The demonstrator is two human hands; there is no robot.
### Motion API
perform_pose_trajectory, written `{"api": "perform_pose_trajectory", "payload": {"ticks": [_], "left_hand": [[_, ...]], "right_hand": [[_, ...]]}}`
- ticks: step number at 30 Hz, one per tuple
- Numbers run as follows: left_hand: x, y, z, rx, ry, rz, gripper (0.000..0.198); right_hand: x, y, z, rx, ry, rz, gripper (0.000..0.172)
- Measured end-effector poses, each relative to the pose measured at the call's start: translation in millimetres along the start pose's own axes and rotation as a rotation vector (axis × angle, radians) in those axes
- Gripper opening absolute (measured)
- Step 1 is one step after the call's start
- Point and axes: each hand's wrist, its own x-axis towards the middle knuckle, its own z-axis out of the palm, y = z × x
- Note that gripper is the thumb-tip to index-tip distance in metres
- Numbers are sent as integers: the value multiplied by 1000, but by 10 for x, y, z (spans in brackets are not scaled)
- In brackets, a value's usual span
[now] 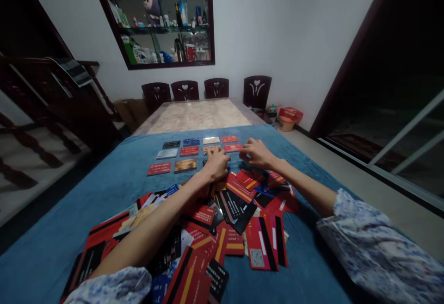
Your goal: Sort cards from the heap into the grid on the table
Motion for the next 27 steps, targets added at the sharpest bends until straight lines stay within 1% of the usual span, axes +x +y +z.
{"api": "perform_pose_trajectory", "payload": {"ticks": [5,9,12,15,19,21,27], "left_hand": [[-97,251,-6,-14,3,75,29],[-170,416,-23,-28,10,92,23],[-218,505,-18,-34,9,98,23],[-266,564,1,-48,-2,115,25],[-319,614,30,-74,-48,157,35],[-334,628,41,-78,-52,160,38],[-346,634,36,-79,-64,151,37]], "right_hand": [[-292,63,60,60,45,3,19],[-472,97,113,87,71,-5,19],[-579,101,162,113,95,-13,23],[-675,77,208,156,97,-17,28],[-774,51,252,205,38,-45,32],[-805,52,263,230,16,-65,35],[-848,78,262,290,-5,-84,40]]}}
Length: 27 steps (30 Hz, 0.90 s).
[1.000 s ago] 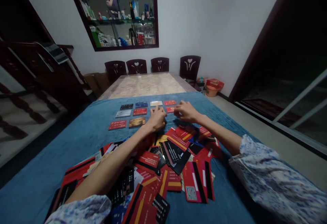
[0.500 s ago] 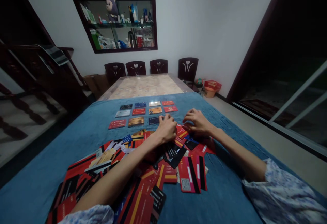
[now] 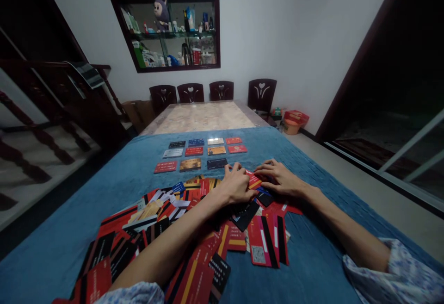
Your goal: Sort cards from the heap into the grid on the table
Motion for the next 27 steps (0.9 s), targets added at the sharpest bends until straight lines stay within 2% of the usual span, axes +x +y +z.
{"api": "perform_pose_trajectory", "payload": {"ticks": [6,13,23,27], "left_hand": [[-3,22,7,24,2,-9,29],[6,-16,51,103,57,77,27],[35,-94,30,65,186,55,28],[41,-117,12,24,221,0,26]], "right_hand": [[-11,-13,-15,1,14,-25,37],[-29,14,1,28,84,-84,38],[-13,117,80,64,269,-131,28],[-4,126,116,72,353,-73,29]]}}
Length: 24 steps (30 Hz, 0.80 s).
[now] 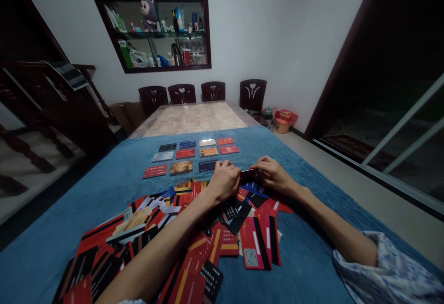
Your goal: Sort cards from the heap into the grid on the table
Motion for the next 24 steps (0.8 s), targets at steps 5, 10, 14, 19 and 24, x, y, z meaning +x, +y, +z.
{"api": "perform_pose_trajectory", "payload": {"ticks": [5,10,14,19,24], "left_hand": [[-6,-38,29,-70,26,-68,32],[-23,-38,60,-88,21,-86,44],[-35,-23,43,-84,-10,-101,47],[-49,-6,52,-60,-32,-128,48],[-59,11,112,-29,-48,-130,42]], "right_hand": [[5,-31,35,5,18,77,33],[1,-52,52,-25,-3,104,35],[-20,-45,58,-41,-22,99,35],[-41,-25,85,-79,-29,86,41],[-47,-6,121,-103,-39,66,46]]}}
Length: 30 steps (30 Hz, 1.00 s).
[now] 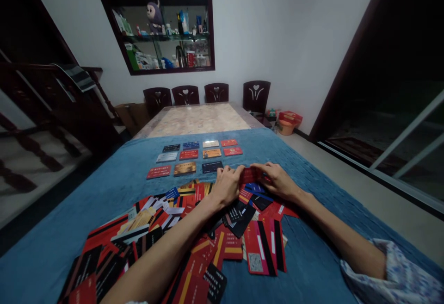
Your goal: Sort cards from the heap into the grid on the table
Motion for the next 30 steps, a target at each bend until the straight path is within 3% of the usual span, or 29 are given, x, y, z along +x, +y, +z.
{"api": "perform_pose_trajectory", "payload": {"ticks": [13,30], "left_hand": [[25,-69,109,-53,22,-44,52],[35,-23,-12,-17,-2,-75,47]], "right_hand": [[32,-68,-19,-91,-13,-28,53],[87,-108,-132,-174,-62,-42,56]]}}
